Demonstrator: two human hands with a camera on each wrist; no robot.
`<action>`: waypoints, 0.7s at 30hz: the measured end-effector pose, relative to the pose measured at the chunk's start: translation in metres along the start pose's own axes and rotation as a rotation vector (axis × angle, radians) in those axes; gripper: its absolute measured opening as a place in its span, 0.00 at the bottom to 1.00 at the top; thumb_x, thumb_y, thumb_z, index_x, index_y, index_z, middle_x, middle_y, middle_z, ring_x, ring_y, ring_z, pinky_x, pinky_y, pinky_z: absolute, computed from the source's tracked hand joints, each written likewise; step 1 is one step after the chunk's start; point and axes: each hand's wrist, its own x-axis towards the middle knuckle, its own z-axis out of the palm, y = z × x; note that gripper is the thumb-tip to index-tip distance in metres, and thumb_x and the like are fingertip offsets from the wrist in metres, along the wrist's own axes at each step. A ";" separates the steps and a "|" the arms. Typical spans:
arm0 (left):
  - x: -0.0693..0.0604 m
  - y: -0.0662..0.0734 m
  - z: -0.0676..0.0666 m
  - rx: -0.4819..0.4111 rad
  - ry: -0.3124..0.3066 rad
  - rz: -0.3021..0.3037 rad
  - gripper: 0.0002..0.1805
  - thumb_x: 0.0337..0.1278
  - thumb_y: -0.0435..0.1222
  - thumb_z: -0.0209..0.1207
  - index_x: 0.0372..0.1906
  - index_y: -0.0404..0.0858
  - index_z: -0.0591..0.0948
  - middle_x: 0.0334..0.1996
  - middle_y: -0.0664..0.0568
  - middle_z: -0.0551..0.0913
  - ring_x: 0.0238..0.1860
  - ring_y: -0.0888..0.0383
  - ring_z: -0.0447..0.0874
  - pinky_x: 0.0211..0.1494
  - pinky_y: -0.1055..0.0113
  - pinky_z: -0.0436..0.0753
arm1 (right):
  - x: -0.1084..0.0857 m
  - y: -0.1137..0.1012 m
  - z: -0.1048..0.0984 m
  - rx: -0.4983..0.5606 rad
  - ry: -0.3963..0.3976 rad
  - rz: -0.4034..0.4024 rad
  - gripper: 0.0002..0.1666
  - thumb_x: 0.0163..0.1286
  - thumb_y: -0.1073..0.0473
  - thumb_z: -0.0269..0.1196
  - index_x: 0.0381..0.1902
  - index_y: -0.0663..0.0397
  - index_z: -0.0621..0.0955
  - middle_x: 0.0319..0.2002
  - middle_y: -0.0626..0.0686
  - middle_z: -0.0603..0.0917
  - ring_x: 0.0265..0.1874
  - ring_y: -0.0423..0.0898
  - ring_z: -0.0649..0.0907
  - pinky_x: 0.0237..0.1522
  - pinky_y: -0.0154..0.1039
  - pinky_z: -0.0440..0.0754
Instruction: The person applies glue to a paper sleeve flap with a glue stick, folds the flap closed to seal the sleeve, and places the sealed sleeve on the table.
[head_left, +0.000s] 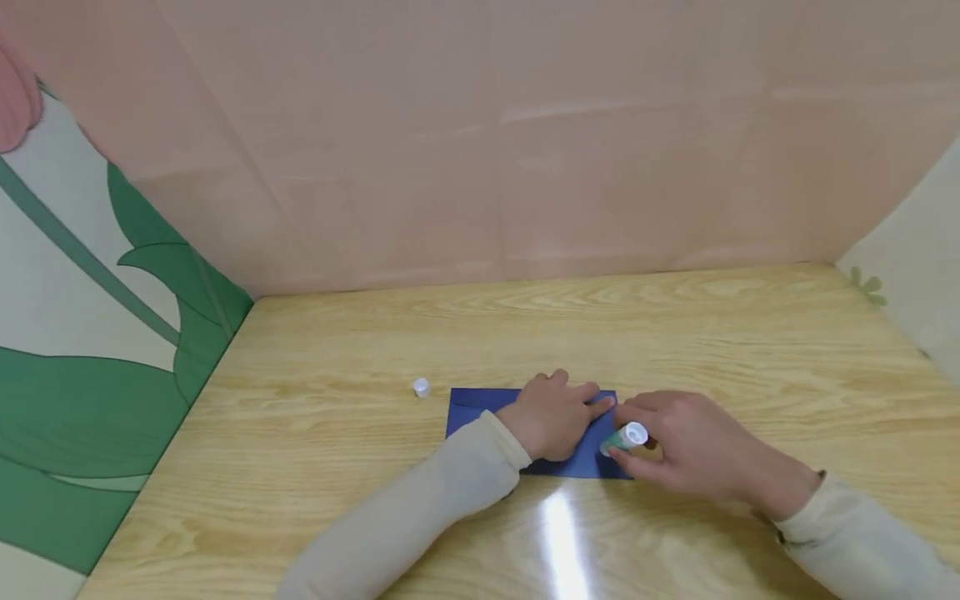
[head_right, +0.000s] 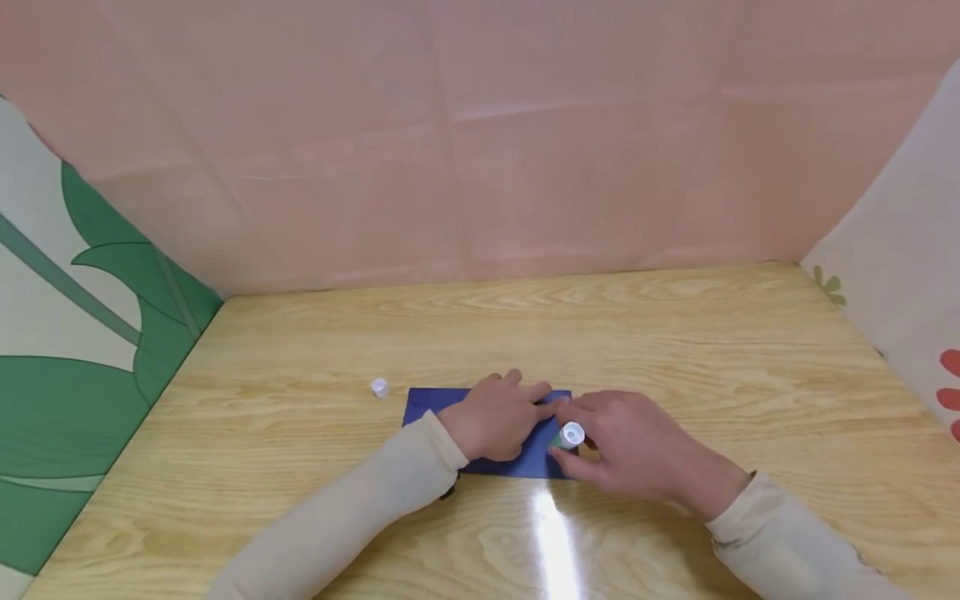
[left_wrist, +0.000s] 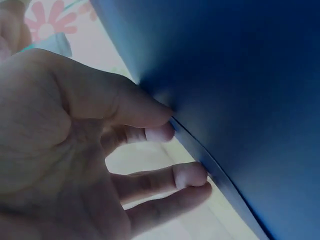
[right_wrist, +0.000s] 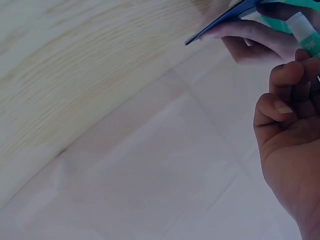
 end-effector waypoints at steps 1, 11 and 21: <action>0.001 0.000 -0.001 0.003 -0.001 0.015 0.31 0.74 0.48 0.47 0.77 0.66 0.55 0.73 0.70 0.62 0.62 0.57 0.71 0.62 0.63 0.77 | 0.000 0.000 -0.001 -0.001 0.003 0.004 0.14 0.55 0.49 0.72 0.28 0.36 0.75 0.22 0.31 0.69 0.22 0.24 0.64 0.25 0.24 0.64; -0.003 -0.015 -0.005 -0.116 -0.087 0.108 0.34 0.69 0.42 0.54 0.77 0.49 0.60 0.79 0.65 0.52 0.69 0.57 0.64 0.61 0.72 0.75 | -0.002 0.002 -0.006 0.000 -0.021 0.045 0.13 0.57 0.49 0.72 0.29 0.35 0.76 0.21 0.31 0.68 0.22 0.24 0.65 0.24 0.24 0.64; -0.006 -0.020 0.003 -0.091 -0.090 0.112 0.32 0.75 0.42 0.45 0.79 0.55 0.54 0.80 0.69 0.47 0.71 0.58 0.60 0.63 0.68 0.75 | -0.003 0.003 -0.005 0.012 -0.024 0.048 0.13 0.57 0.49 0.72 0.29 0.35 0.76 0.21 0.31 0.68 0.22 0.24 0.64 0.24 0.24 0.63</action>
